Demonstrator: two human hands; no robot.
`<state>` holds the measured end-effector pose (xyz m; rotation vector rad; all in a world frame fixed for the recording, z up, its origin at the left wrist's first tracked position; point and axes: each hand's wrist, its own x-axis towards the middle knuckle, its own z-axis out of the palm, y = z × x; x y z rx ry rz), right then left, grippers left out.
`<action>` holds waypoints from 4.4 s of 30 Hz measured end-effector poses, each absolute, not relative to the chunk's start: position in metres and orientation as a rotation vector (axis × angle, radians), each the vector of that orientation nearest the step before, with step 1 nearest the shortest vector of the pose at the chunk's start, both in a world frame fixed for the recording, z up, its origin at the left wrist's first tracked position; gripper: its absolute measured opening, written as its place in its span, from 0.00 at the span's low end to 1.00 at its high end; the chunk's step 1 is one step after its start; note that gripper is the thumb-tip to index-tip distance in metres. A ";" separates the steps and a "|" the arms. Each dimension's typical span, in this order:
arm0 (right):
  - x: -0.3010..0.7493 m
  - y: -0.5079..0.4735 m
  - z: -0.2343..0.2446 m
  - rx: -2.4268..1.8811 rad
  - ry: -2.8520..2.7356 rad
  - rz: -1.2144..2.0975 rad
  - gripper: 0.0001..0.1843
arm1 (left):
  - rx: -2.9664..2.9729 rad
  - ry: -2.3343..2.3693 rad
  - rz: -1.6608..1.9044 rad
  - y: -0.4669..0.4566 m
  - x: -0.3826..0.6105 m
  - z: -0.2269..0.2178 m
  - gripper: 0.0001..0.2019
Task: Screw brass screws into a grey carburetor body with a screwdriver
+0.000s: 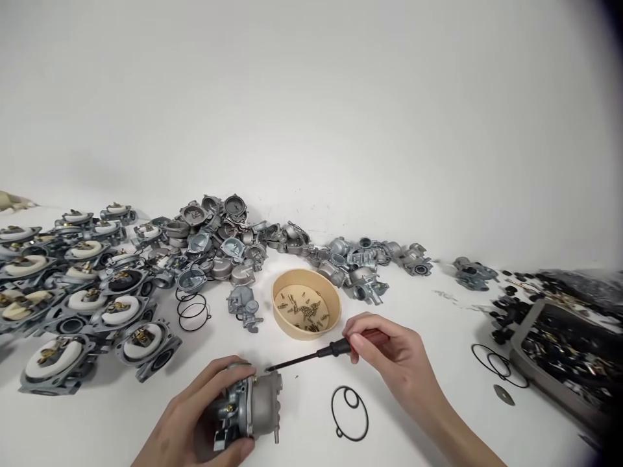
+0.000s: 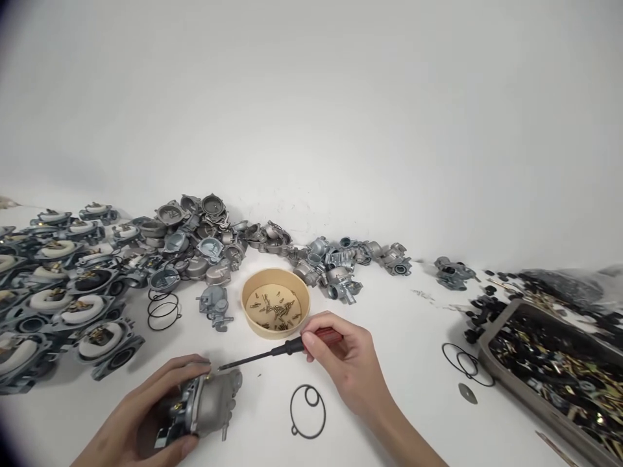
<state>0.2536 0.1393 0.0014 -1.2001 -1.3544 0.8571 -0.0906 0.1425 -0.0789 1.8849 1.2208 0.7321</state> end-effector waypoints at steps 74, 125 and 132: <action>0.259 0.138 -0.007 -1.039 -1.578 0.997 0.10 | 2.148 1.141 0.878 0.141 -0.091 -0.070 0.35; 0.256 0.138 -0.005 -1.013 -1.479 1.101 0.11 | 2.043 1.170 0.772 0.137 -0.091 -0.063 0.29; 0.260 0.137 -0.007 -0.985 -1.541 1.112 0.11 | 2.047 1.174 0.761 0.136 -0.091 -0.058 0.29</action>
